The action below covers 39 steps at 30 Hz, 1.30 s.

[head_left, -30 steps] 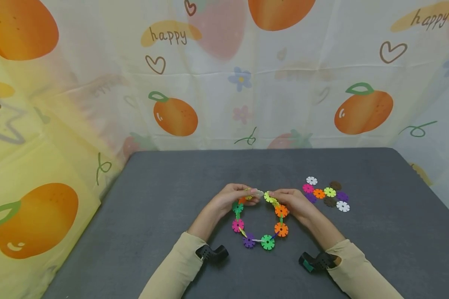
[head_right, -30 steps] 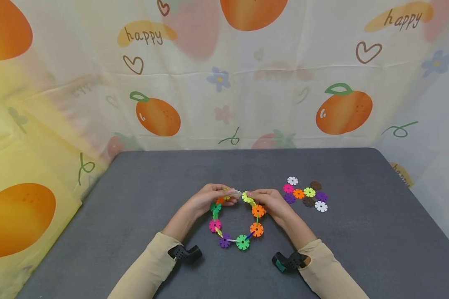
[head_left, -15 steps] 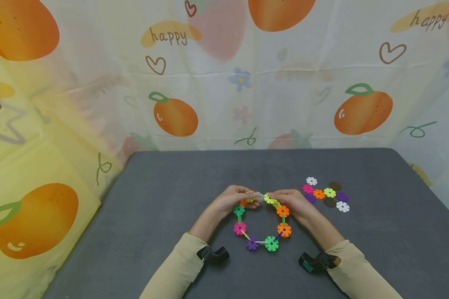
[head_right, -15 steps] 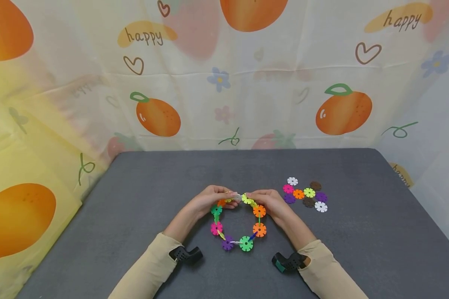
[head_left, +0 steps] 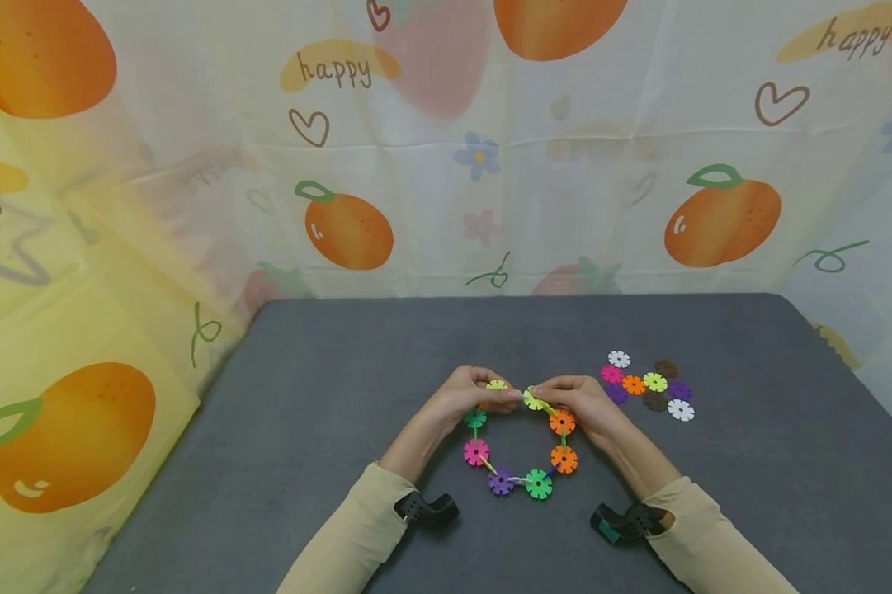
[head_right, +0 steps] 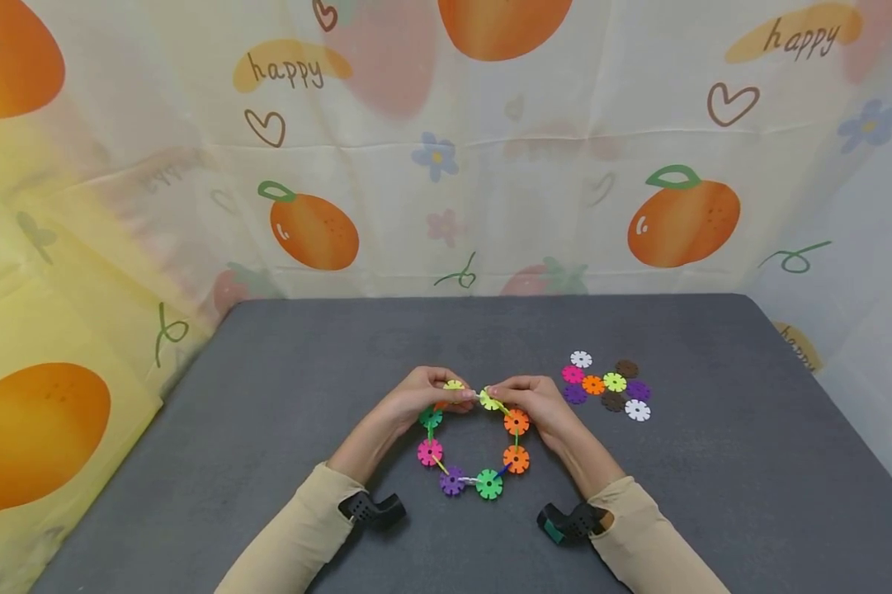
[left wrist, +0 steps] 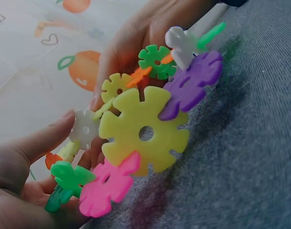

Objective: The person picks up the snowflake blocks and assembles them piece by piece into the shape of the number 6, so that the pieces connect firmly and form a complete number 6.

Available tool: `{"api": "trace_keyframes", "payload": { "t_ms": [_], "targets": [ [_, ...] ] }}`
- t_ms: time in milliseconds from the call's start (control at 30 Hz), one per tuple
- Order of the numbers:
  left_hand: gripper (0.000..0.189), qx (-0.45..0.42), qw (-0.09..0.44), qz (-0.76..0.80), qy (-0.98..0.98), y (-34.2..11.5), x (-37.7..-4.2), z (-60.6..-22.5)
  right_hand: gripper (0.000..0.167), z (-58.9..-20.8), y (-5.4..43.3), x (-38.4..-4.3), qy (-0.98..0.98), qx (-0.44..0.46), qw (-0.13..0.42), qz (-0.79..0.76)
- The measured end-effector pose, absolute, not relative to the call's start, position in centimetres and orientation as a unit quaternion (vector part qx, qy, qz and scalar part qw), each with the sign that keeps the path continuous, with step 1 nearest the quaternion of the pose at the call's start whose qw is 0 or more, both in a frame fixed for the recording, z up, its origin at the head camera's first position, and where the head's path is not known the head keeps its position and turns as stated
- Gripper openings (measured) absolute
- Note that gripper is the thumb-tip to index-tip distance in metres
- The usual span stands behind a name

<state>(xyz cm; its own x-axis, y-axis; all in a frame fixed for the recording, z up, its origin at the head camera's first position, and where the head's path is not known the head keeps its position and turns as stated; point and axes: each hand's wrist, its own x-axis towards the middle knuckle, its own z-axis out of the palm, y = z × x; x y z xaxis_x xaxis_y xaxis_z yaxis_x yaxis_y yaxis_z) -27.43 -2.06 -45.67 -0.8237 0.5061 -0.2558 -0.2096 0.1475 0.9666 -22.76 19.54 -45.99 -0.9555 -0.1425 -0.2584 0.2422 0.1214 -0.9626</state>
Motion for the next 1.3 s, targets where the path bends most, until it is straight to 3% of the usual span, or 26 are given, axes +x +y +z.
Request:
{"api": "trace_keyframes", "payload": {
  "t_ms": [300,500,1100,1300],
  "targets": [
    [0.025,0.110,0.265,0.646,0.707,-2.0,-27.4,-45.9,0.023,-46.1,19.4,-22.8,0.726,0.051,0.141,-0.671],
    [0.021,0.083,0.280,0.672,0.681,-2.5,-28.4,-46.0,0.032,-46.3,19.8,-23.2,0.727,0.029,0.150,-0.669],
    [0.024,0.123,0.330,0.632,0.690,-2.9,-28.3,-45.7,0.026,-45.8,20.2,-23.0,0.756,-0.021,0.184,-0.628],
    [0.032,0.121,0.320,0.662,0.667,-2.9,-28.4,-46.0,0.039,-46.0,20.2,-23.1,0.741,0.001,0.167,-0.650]
  ]
}}
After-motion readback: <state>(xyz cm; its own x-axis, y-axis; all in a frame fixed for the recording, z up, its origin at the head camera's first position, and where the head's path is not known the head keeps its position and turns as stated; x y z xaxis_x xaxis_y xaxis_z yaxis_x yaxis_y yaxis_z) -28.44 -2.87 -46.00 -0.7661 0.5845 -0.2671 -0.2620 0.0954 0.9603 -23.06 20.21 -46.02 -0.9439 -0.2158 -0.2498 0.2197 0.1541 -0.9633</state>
